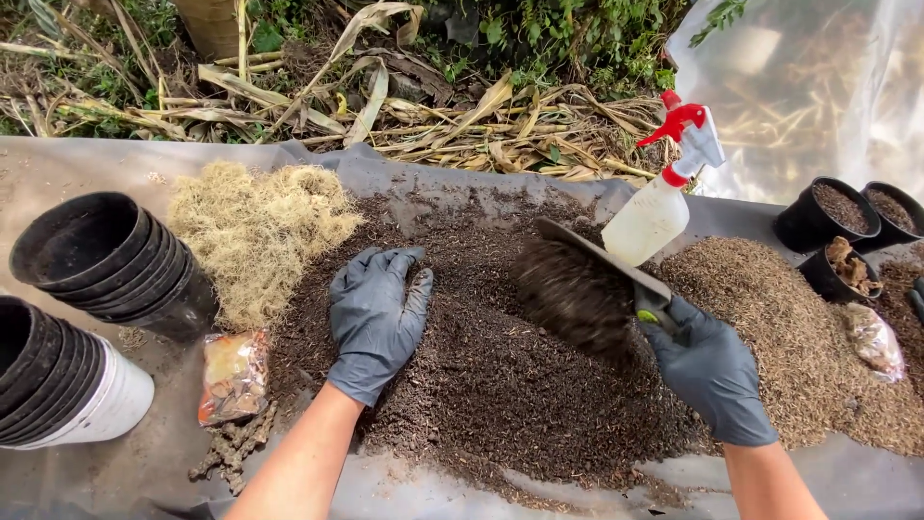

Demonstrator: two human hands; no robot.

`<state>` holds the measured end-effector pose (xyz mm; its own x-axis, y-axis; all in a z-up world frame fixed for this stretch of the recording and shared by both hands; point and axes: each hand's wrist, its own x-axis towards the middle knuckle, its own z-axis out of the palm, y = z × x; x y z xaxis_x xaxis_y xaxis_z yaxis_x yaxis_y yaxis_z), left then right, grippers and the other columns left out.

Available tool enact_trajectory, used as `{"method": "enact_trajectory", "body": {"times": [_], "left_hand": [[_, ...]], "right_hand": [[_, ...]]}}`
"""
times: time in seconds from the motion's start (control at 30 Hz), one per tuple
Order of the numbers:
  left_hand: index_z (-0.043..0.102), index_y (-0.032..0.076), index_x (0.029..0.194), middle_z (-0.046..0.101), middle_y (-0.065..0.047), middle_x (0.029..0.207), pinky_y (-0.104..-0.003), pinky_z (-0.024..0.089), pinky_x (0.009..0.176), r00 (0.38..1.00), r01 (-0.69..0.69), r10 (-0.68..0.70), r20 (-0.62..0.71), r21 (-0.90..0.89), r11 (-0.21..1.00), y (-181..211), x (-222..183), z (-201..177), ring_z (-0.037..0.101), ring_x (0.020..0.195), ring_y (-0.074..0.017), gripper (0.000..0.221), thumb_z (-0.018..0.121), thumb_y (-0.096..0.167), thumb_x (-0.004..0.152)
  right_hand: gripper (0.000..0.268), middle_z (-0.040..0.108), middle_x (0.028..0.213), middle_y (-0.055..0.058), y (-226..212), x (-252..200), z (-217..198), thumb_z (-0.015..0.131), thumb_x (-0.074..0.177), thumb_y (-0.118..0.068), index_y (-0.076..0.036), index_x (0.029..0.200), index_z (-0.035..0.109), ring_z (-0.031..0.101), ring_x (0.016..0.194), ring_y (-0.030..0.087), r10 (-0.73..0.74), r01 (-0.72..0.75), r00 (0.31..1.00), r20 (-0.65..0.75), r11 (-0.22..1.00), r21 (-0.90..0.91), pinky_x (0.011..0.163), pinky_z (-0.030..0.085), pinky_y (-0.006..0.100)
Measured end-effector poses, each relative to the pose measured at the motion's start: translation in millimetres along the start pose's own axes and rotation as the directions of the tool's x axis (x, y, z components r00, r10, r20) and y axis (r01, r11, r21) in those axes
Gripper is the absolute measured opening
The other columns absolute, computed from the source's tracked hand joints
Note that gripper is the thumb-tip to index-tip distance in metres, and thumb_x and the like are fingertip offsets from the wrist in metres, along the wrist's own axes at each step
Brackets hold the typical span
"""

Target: Mixing various soil components and organic matter on a plastic-covered table using hands and a trowel to prepare potting mix.

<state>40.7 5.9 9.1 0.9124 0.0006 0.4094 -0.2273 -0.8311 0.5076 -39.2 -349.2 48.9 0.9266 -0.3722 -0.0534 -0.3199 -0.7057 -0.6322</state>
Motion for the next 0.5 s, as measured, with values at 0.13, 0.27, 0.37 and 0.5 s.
{"method": "enact_trajectory", "body": {"times": [0.13, 0.27, 0.37, 0.5], "left_hand": [[0.069, 0.033, 0.126, 0.073, 0.009, 0.114, -0.04, 0.042, 0.104, 0.996, -0.032, 0.023, -0.086, -0.103, 0.994, 3.2, 3.5, -4.8, 0.062, 0.114, -0.019, 0.034, 0.05, 0.047, 0.101], [0.051, 0.034, 0.15, 0.069, 0.003, 0.104, -0.044, 0.031, 0.098, 0.995, -0.093, 0.096, 0.04, -0.074, 0.993, -8.4, 3.6, 8.8, 0.059, 0.106, -0.0249, 0.07, 0.019, 0.068, 0.098], [0.021, 0.054, 0.156, 0.05, -0.006, 0.153, -0.053, 0.018, 0.119, 0.9, 0.143, -0.133, 0.416, 0.006, 0.99, 0.2, 19.7, 0.9, 0.039, 0.143, -0.0355, 0.1, 0.013, 0.095, 0.066], [0.016, 0.053, 0.158, 0.047, -0.003, 0.156, -0.052, 0.018, 0.119, 0.889, 0.131, -0.136, 0.437, 0.042, 0.99, 3.3, 20.1, -5.2, 0.037, 0.144, -0.0358, 0.098, 0.014, 0.093, 0.069]], "right_hand": [[0.016, 0.073, 0.09, 0.006, -20.6, -2.7, -4.5, 0.073, 0.095, -0.021, -0.015, 0.11, 0.074, 0.068, 0.078, 0.026, -0.479, 0.431, 0.852, -0.211, 0.871, -0.237, 0.071, 0.054, 0.042], [0.018, 0.056, 0.062, 0.0, -18.8, 2.9, 25.8, 0.064, 0.102, -0.018, -0.013, 0.089, 0.055, 0.047, 0.045, 0.016, -0.645, 0.519, 0.749, -0.153, 0.714, -0.47, 0.033, 0.042, 0.033], [0.011, 0.05, 0.066, -0.001, -13.8, -11.8, 50.5, 0.054, 0.103, -0.012, -0.011, 0.092, 0.055, 0.045, 0.052, 0.019, -0.705, 0.626, 0.704, -0.087, 0.674, -0.392, 0.04, 0.038, 0.038], [0.054, 0.06, 0.072, 0.002, 0.0, -12.0, 23.8, 0.061, 0.092, -0.016, -0.025, 0.145, 0.055, 0.057, 0.054, 0.022, -0.709, 0.577, 0.705, 0.021, 0.557, -0.598, 0.041, 0.054, 0.041]]}}
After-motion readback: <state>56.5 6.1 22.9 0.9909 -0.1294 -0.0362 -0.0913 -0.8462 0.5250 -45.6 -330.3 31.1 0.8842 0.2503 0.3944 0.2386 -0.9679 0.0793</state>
